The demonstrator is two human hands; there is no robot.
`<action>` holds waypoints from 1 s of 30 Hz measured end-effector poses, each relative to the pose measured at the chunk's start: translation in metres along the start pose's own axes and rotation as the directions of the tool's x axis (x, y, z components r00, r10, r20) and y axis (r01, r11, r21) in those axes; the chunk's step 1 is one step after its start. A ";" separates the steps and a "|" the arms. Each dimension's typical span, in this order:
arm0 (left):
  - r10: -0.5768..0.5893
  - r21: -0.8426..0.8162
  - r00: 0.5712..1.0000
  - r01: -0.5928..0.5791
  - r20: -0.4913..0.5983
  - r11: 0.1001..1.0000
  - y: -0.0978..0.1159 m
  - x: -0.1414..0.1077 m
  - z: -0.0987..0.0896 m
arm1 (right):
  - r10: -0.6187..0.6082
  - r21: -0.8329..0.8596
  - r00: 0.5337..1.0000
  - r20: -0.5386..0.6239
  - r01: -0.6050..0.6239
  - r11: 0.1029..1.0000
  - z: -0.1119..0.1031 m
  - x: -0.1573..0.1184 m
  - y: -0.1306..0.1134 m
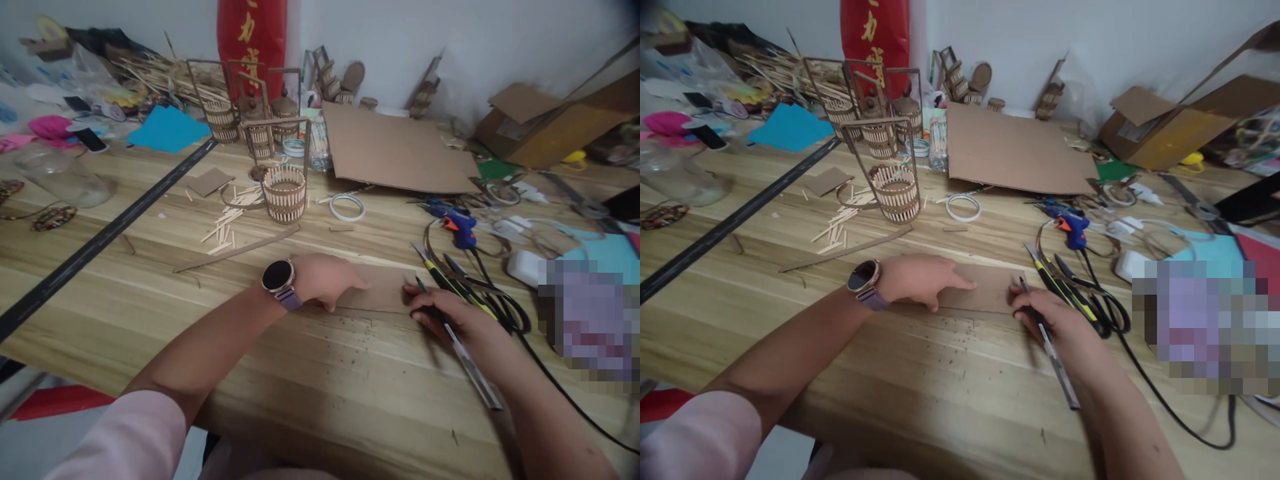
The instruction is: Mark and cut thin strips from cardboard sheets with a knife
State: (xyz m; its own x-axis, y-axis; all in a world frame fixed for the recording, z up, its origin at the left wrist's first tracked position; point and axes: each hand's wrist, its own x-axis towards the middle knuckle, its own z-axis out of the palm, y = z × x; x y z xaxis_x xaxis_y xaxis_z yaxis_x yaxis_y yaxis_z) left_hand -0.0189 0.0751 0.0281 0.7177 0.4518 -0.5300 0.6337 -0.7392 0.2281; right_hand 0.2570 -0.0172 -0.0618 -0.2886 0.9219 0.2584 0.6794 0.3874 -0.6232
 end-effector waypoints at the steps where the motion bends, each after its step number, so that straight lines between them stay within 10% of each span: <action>1: 0.001 0.001 1.000 -0.001 0.004 1.000 0.000 0.000 0.000 | 0.018 -0.010 1.000 0.023 -0.018 1.000 -0.004 0.000 -0.002; 30: 0.020 0.016 1.000 -0.019 -0.006 1.000 -0.004 0.003 0.005 | 0.070 -0.080 0.996 0.056 -0.065 0.995 -0.023 -0.002 -0.005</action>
State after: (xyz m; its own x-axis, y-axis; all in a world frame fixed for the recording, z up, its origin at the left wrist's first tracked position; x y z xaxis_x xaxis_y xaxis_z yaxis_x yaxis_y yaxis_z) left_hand -0.0200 0.0770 0.0216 0.7315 0.4400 -0.5208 0.6148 -0.7559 0.2249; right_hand 0.2698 -0.0204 -0.0425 -0.2779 0.9450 0.1724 0.7487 0.3255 -0.5775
